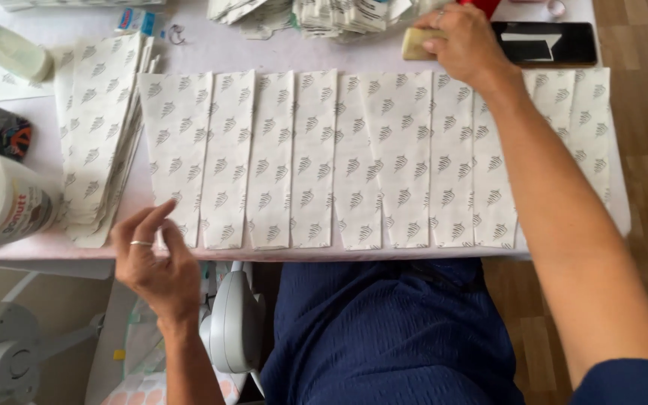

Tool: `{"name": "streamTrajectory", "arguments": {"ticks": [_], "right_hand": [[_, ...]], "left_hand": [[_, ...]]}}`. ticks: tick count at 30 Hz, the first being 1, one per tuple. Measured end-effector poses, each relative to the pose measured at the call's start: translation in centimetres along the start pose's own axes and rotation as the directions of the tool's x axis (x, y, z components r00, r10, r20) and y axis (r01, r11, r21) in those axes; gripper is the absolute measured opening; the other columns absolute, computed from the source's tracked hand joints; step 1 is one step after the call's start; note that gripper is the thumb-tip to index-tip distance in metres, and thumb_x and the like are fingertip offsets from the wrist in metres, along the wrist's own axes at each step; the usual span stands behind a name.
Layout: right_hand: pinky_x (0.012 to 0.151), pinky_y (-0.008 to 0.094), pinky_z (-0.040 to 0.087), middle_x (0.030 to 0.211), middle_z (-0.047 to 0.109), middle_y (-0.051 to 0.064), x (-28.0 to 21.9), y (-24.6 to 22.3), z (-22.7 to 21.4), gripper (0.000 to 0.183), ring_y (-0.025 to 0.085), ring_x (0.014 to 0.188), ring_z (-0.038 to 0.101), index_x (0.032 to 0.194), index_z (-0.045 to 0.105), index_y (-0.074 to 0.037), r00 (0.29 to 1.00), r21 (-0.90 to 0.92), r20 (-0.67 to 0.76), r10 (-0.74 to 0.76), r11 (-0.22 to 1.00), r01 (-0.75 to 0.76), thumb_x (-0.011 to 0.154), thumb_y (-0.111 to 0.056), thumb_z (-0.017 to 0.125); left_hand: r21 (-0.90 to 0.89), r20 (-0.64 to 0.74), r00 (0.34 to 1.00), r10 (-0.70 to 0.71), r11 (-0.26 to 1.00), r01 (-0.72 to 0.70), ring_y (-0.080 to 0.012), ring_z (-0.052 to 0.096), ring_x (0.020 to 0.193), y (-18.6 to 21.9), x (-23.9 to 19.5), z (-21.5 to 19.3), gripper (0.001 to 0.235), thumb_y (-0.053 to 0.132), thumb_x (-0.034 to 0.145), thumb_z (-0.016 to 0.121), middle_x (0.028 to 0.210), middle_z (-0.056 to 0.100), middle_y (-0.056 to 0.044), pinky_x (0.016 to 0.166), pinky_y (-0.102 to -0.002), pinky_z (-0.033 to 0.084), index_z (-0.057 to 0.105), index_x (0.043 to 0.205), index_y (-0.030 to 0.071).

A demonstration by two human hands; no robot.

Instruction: Organizing and applying glue to printed paper strips on a table.

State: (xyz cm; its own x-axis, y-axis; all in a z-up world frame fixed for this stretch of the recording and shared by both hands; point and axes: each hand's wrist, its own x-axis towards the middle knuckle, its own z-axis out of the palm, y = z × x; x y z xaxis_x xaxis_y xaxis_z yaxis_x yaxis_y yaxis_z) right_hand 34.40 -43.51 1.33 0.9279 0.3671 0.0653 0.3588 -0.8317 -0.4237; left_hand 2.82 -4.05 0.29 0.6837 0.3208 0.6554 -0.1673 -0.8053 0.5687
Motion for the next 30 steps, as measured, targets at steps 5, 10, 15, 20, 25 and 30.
{"name": "streamTrajectory", "arguments": {"ticks": [5,10,15,20,25,30], "right_hand": [[0.087,0.043,0.053,0.112,0.070,0.018,-3.0,3.2,1.2,0.043,0.038,0.101,0.062,0.123,0.076,0.008,0.779,-0.308,-0.438,-0.448,0.889,0.338,0.081,0.011,0.084],[0.099,0.047,0.052,0.127,0.060,0.026,-12.7,3.2,-4.1,0.037,0.041,0.117,0.062,0.125,0.070,0.012,0.822,-0.124,-0.398,-0.409,0.911,0.393,0.091,0.015,0.084],[0.102,0.047,0.055,0.132,0.062,0.027,-24.6,4.1,-9.7,0.027,0.040,0.118,0.066,0.119,0.072,0.014,0.878,-0.127,-0.370,-0.305,0.952,0.277,0.093,0.012,0.082],[0.106,0.045,0.057,0.133,0.062,0.030,-33.7,5.6,-11.2,0.011,0.041,0.116,0.069,0.103,0.071,0.015,0.921,-0.006,-0.358,-0.153,0.987,0.161,0.092,0.014,0.074],[0.096,0.045,0.058,0.127,0.069,0.019,-38.1,8.3,-7.8,0.020,0.038,0.114,0.069,0.108,0.075,-0.001,0.900,0.044,-0.430,-0.073,0.994,0.101,0.088,-0.001,0.078],[0.101,0.045,0.056,0.130,0.068,0.018,-38.4,10.2,-5.6,0.025,0.037,0.119,0.067,0.116,0.074,-0.001,0.887,0.040,-0.452,-0.097,0.991,0.128,0.091,-0.001,0.073]], "left_hand": [[-0.189,0.123,0.984,0.127,0.977,-0.103,-0.0307,0.064,0.099,7.8,1.2,3.8,0.024,-0.020,0.099,0.064,0.107,0.061,-0.017,0.086,-0.038,0.057,0.071,0.115,-0.004],[-0.450,0.235,0.944,0.232,0.887,-0.106,-0.0266,0.065,0.094,15.1,0.2,9.2,0.024,-0.015,0.098,0.063,0.105,0.060,-0.013,0.087,-0.035,0.055,0.069,0.115,0.002],[-0.643,0.305,0.870,0.388,0.757,-0.113,-0.0293,0.064,0.096,21.5,-2.7,14.6,0.027,-0.013,0.098,0.062,0.108,0.060,-0.016,0.085,-0.037,0.055,0.066,0.120,0.002],[-0.737,0.348,0.775,0.527,0.665,-0.122,-0.0359,0.061,0.101,27.6,-7.5,20.1,0.021,-0.004,0.102,0.058,0.119,0.058,-0.019,0.094,-0.044,0.052,0.062,0.122,0.001],[-0.738,0.263,0.737,0.623,0.622,-0.262,-0.0418,0.063,0.116,32.3,-11.8,24.8,0.019,-0.006,0.095,0.059,0.112,0.063,-0.025,0.103,-0.055,0.049,0.064,0.114,-0.007],[-0.679,0.335,0.659,0.674,0.657,-0.328,-0.0465,0.057,0.125,34.2,-13.7,26.9,0.021,-0.007,0.093,0.061,0.100,0.064,-0.028,0.110,-0.061,0.041,0.062,0.112,-0.015]]}}
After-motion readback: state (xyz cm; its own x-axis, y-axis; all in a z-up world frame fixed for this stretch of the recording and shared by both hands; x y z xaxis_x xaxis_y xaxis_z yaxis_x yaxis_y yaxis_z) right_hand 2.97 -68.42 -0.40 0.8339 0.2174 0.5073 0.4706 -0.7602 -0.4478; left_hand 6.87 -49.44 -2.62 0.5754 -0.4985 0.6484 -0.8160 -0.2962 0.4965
